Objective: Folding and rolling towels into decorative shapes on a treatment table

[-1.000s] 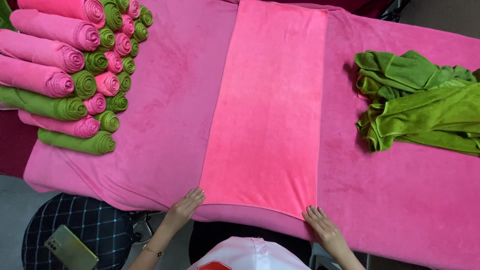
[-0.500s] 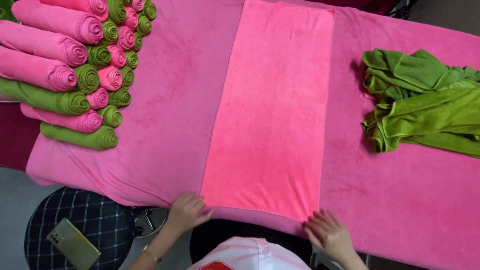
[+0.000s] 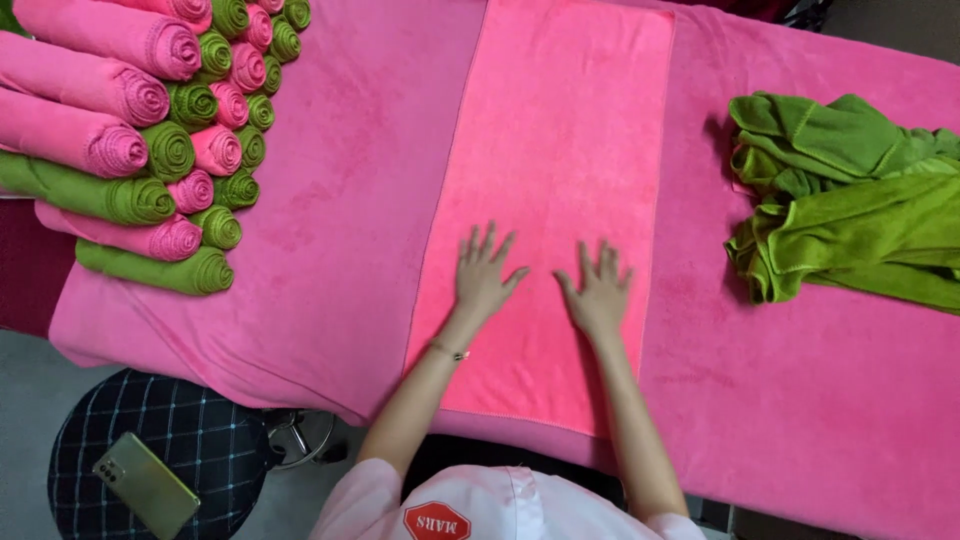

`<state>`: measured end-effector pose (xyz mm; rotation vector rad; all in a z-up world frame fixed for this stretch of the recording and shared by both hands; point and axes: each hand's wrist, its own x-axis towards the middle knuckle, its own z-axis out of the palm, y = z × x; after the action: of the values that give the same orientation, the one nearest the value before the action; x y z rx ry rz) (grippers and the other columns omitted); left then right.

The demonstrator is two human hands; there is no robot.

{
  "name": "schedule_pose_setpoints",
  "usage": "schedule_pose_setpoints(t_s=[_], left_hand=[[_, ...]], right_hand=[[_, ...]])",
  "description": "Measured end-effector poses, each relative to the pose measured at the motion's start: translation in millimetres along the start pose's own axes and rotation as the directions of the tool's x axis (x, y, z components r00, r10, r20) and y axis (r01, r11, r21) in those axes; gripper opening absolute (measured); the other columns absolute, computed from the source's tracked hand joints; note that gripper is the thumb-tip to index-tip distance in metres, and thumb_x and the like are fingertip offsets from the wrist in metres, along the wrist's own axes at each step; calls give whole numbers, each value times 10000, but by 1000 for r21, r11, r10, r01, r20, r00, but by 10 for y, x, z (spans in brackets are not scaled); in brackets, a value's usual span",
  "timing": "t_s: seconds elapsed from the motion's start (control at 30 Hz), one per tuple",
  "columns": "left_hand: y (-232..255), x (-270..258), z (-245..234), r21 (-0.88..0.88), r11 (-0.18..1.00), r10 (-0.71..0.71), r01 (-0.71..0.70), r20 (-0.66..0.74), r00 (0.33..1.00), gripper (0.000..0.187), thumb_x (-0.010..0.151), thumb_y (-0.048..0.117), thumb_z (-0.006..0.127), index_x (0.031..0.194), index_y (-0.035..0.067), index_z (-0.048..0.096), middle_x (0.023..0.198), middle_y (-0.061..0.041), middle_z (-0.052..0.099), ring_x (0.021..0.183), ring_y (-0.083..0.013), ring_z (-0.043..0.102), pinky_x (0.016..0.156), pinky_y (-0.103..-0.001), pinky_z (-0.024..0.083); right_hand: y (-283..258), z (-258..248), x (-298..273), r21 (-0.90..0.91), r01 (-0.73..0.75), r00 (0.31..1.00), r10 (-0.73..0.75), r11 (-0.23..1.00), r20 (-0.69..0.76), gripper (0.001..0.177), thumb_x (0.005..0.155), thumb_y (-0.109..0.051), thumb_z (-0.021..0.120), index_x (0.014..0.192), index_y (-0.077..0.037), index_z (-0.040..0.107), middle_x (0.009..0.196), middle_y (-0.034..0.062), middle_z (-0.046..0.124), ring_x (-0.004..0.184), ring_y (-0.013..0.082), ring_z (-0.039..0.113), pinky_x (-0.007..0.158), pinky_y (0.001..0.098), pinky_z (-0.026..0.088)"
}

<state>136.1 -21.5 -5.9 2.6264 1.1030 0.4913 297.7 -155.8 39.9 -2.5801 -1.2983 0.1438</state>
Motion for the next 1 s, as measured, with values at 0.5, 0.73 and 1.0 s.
schedule_pose_setpoints(t_s=[0.5, 0.73, 1.0], left_hand=[[-2099, 87, -547, 248, 961, -8, 122, -416, 910, 779, 954, 597, 739, 1387, -48, 679, 1469, -393, 538, 1416, -624, 411, 1158, -731, 297], [-283, 2147, 190, -40, 974, 222, -222, -1, 975, 777, 1018, 599, 577, 1650, 184, 399, 1725, -186, 289, 1587, -474, 238, 1253, -688, 198], [-1305, 2698, 350, 52, 977, 210, -207, -59, 976, 840, 946, 733, 593, 1587, 198, 509, 1632, -188, 459, 1488, -449, 442, 1201, -649, 327]], right_hand=[[1754, -313, 286, -318, -47, 963, -42, 947, -266, 474, 1108, -510, 571, 1412, -188, 738, 1322, 145, 720, 1121, 355, 751, 914, 475, 589], [198, 126, 2321, 118, 361, 932, -356, 925, -64, 584, 1096, -318, 548, 1648, -174, 421, 1687, 221, 367, 1555, 474, 296, 1195, 768, 173], [930, -252, 2825, -17, 220, 972, -217, 975, 87, 821, 1006, -730, 462, 1669, -255, 369, 1703, 210, 340, 1590, 384, 289, 1241, 725, 156]])
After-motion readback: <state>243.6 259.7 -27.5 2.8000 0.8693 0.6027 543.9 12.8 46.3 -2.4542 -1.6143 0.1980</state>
